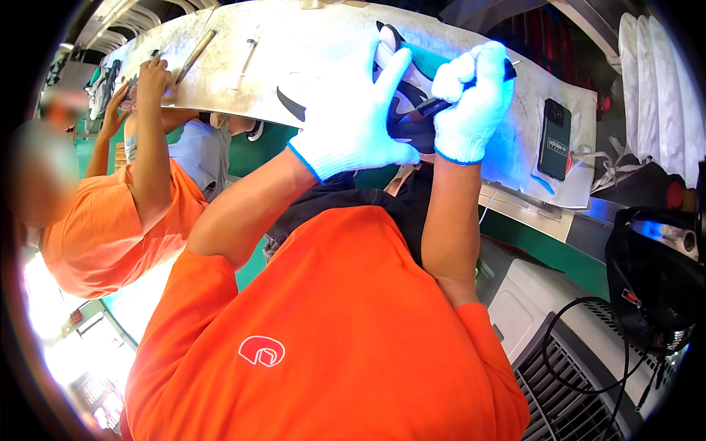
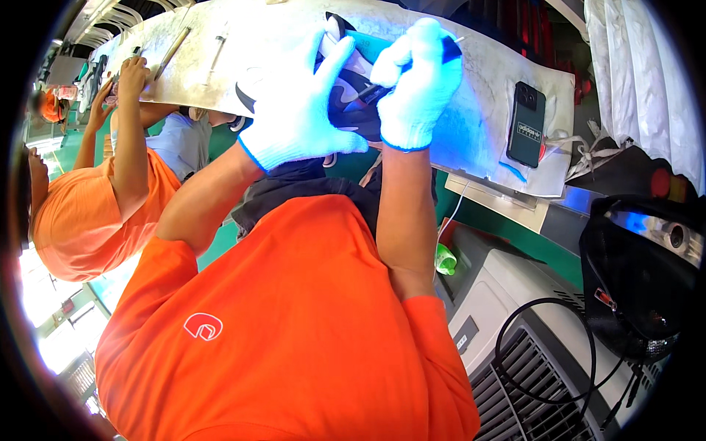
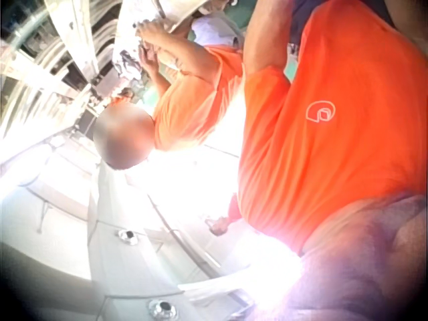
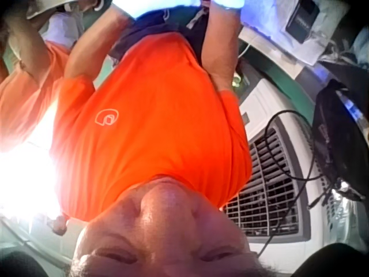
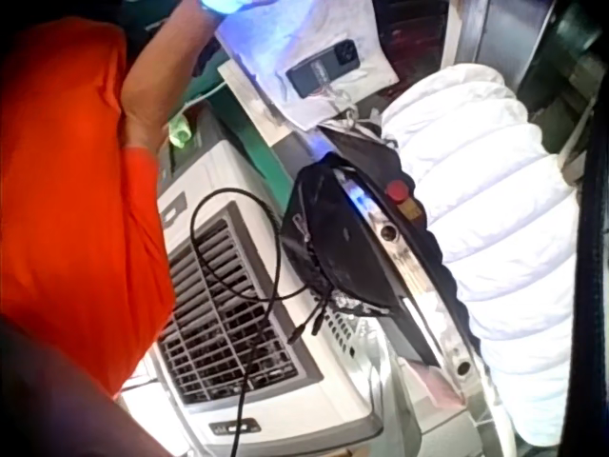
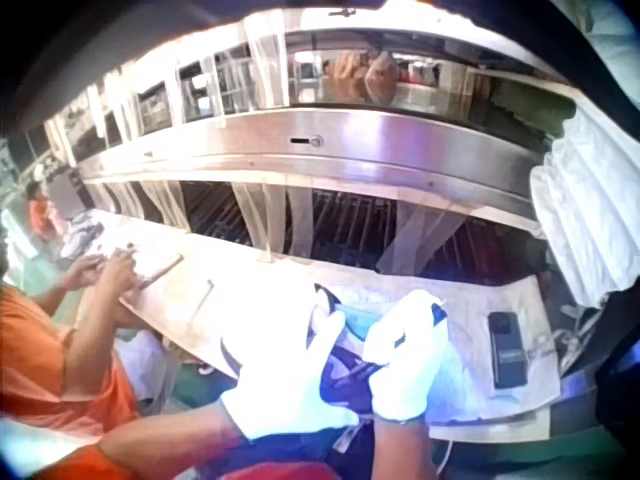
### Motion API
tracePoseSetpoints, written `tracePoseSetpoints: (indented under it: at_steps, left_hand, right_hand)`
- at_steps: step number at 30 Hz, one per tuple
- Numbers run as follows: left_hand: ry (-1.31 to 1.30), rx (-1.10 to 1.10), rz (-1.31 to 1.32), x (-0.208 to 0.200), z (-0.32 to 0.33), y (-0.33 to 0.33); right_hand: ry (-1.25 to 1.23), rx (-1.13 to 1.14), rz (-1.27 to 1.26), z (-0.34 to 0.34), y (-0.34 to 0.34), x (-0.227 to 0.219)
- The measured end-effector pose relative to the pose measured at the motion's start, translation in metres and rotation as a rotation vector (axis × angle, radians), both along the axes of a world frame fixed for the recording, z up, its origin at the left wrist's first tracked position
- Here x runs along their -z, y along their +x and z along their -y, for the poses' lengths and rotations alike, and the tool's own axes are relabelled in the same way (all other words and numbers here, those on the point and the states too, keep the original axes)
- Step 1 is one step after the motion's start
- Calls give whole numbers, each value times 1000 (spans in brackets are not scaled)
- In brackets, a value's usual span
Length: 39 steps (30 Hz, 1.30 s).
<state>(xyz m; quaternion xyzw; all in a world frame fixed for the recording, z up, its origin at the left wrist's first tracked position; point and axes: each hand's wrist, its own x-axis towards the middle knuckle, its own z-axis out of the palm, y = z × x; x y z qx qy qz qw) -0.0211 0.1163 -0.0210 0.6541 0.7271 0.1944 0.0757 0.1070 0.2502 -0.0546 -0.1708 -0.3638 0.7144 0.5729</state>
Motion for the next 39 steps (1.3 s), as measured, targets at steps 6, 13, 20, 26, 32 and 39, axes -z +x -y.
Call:
tracePoseSetpoints:
  at_steps: [6, 13, 20, 26, 32, 39]
  left_hand:
    - [98, -3, -34, 4, 8, -1]
    - [267, 37, 7, 19, 17, -2]
    - [264, 12, 40, 13, 19, -1]
    - [102, 190, 162, -3, 22, -46]
    - [35, 106, 59, 5, 31, -55]
    - [82, 98, 29, 8, 44, -51]
  right_hand:
    - [30, 115, 194, -10, 68, -4]
    - [499, -150, 1182, 48, 71, -7]
    - [445, -145, 1243, 44, 51, -20]
    - [478, -126, 1221, 33, 57, -12]
    - [518, -103, 1421, 48, 43, -27]
    - [435, -83, 1433, 62, 30, -38]
